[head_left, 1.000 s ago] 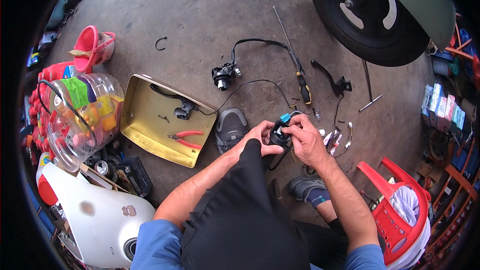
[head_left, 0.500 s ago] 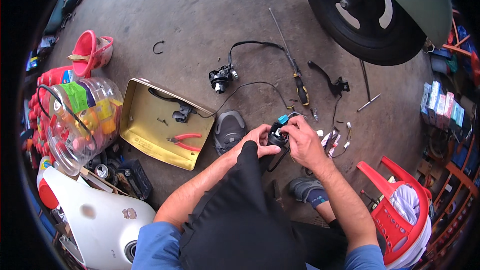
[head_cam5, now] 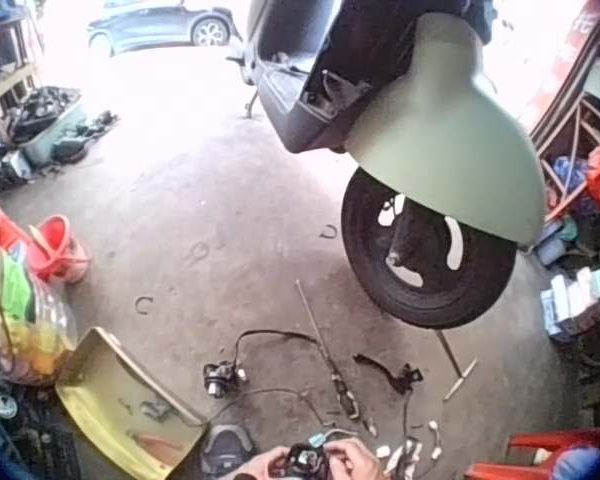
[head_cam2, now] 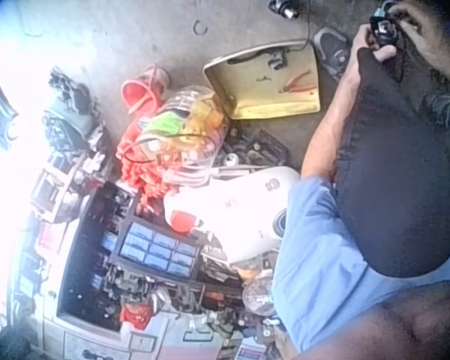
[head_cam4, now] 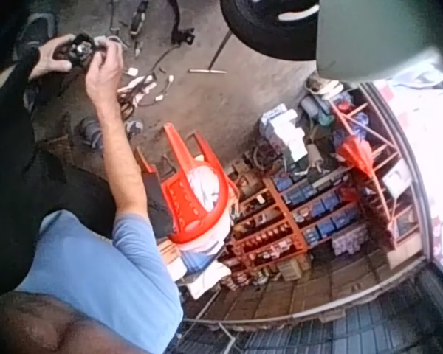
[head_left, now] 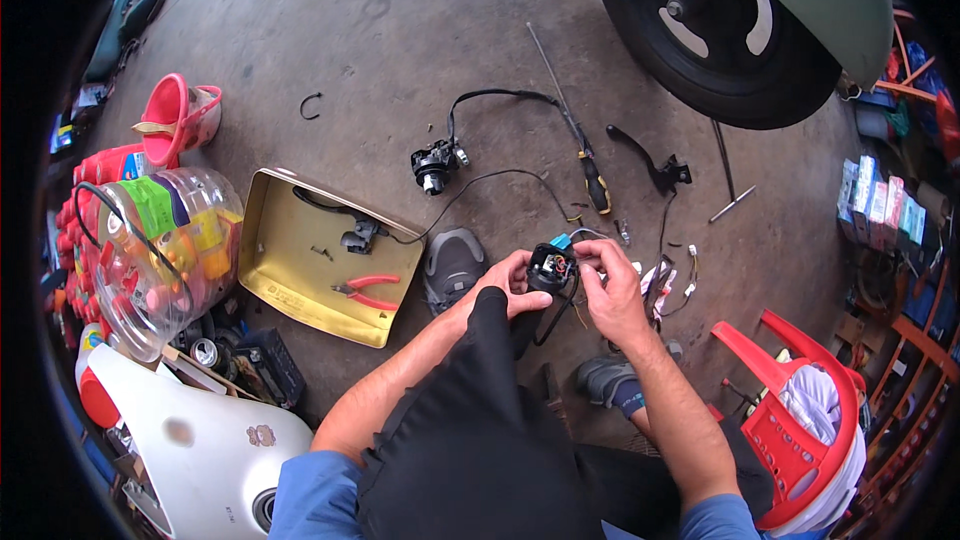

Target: Repairing and connecting wiring for a motorcycle handlebar switch assembly on a garage floor.

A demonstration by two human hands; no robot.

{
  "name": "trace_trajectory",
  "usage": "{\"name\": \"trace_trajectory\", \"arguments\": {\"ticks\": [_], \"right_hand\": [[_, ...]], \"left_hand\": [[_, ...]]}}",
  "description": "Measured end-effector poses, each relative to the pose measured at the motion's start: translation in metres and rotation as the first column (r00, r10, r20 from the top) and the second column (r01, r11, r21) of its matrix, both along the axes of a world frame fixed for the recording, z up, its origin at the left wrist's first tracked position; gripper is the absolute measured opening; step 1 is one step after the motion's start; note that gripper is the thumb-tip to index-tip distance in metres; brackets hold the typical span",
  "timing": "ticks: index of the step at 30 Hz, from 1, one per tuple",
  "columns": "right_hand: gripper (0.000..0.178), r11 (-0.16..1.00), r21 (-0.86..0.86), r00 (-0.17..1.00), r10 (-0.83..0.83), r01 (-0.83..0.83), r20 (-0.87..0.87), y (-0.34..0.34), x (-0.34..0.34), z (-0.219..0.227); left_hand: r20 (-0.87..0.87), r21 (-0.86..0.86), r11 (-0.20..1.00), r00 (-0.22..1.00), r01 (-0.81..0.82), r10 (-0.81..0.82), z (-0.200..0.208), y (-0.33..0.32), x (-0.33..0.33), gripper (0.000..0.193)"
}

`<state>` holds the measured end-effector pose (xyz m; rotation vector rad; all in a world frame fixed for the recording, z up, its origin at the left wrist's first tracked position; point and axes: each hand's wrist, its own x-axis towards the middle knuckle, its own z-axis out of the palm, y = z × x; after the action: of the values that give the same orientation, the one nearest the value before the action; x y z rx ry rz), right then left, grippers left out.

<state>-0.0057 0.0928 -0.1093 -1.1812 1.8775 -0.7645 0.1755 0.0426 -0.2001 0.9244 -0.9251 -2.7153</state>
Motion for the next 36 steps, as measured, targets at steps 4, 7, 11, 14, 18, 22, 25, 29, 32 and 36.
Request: {"name": "trace_trajectory", "arguments": {"ticks": [4, 7, 11, 14, 18, 22, 25, 29, 32, 36], "right_hand": [[0.018, 0.996, 0.055, 0.996, -0.079, 0.077, 0.034, 0.006, 0.001, -0.003], [0.019, 0.99, 0.058, 0.989, -0.134, 0.131, 0.057, 0.007, 0.005, -0.006], [0.019, 0.982, 0.074, 0.981, -0.179, 0.174, 0.073, 0.01, 0.007, -0.011], [0.018, 0.971, 0.085, 0.963, -0.234, 0.224, 0.133, 0.013, 0.008, -0.018], [0.019, 0.961, 0.14, 0.949, -0.261, 0.238, 0.177, 0.014, 0.008, -0.02], [0.019, 0.947, 0.166, 0.927, -0.307, 0.275, 0.217, 0.014, 0.009, -0.023], [0.02, 0.943, 0.179, 0.922, -0.315, 0.279, 0.224, 0.014, 0.01, -0.023], [0.021, 0.938, 0.199, 0.914, -0.328, 0.284, 0.238, 0.015, 0.01, -0.027], [0.023, 0.936, 0.214, 0.899, -0.335, 0.281, 0.283, 0.016, 0.012, -0.03], [0.026, 0.929, 0.205, 0.863, -0.363, 0.307, 0.352, 0.015, 0.015, -0.03]], "left_hand": [[-0.003, -0.018, 1.0, 1.0, 0.015, -0.015, 0.0, -0.001, 0.0, 0.059], [-0.017, -0.002, 1.0, 1.0, 0.002, -0.002, 0.001, -0.001, 0.0, 0.058], [-0.013, 0.004, 1.0, 1.0, 0.009, -0.009, 0.002, -0.003, 0.0, 0.058], [-0.008, -0.003, 1.0, 1.0, 0.011, -0.011, 0.002, -0.002, 0.0, 0.056], [0.0, 0.021, 1.0, 1.0, -0.005, 0.005, 0.004, -0.003, -0.001, 0.055], [0.001, 0.027, 0.998, 0.998, -0.059, 0.059, 0.005, -0.001, -0.002, 0.054], [-0.023, 0.058, 0.995, 0.997, -0.076, 0.078, 0.002, 0.0, -0.002, 0.056], [0.022, -0.009, 0.998, 0.998, -0.06, 0.06, 0.008, -0.002, -0.005, 0.062], [0.014, -0.088, 0.989, 0.992, -0.12, 0.122, 0.006, 0.002, -0.006, 0.07], [0.018, -0.201, 0.973, 0.993, -0.111, 0.117, -0.003, 0.006, -0.005, 0.078]]}}
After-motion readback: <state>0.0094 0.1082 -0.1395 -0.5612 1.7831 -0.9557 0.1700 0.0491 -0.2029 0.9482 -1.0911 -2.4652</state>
